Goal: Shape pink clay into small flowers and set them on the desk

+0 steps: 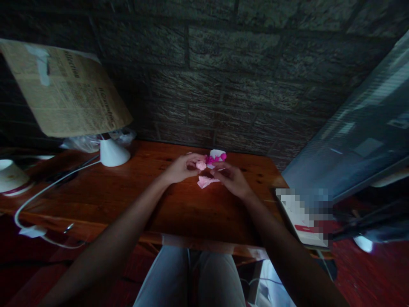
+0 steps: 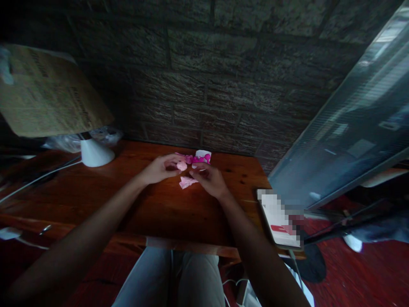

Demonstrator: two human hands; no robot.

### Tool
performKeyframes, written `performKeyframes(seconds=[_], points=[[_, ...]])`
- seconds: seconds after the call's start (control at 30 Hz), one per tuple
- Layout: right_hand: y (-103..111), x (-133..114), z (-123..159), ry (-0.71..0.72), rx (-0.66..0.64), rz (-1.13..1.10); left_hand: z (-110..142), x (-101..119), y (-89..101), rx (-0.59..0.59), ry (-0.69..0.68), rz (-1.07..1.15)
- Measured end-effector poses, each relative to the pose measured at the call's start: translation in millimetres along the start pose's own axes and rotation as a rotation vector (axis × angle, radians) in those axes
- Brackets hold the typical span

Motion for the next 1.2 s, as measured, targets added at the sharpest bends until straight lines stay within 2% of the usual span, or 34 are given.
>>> performKeyframes(seconds=[0.2,0.33,0.53,0.73,0.83,0.93,1.07,1.2], points=[[-6,2,0,-0.101,0.031,-0.275,-8,1,-26.3,-0.061,-0.014,0.109],[-3,2,0,-0.125,0.081,-0.336,-11,2,-28.9,-0.017,0.045,0.192],[0,0,-1,-0.15,0.132,-0.41,-17,8,-31.4,0.013,0.081,0.14],[6,14,-3,-0.192,0.217,-0.532,-11,3,-28.9,0.204,0.085,0.271],[3,15,-4,-0.179,0.173,-0.525,-6,1,-26.5,0.243,0.083,0.28],[-4,11,-3,-0.182,0.113,-0.527,-3,2,-27.4,0.223,0.074,0.229],[-7,4,-2,-0.177,0.098,-0.579,0,3,-29.6,0.223,0.043,0.209],[-7,0,0,-0.154,0.056,-0.468,1,2,-32.6,0.188,0.026,0.191]])
Point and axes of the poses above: each hand's wrist, its own z-axis away from the middle knuckle, its own y-axis out of the back of the hand, x = y × z, the point moved 4 cm from there along -z, towards the middle knuckle, and after that the axes turned 3 degrees about -y, right-handed, at the moved point
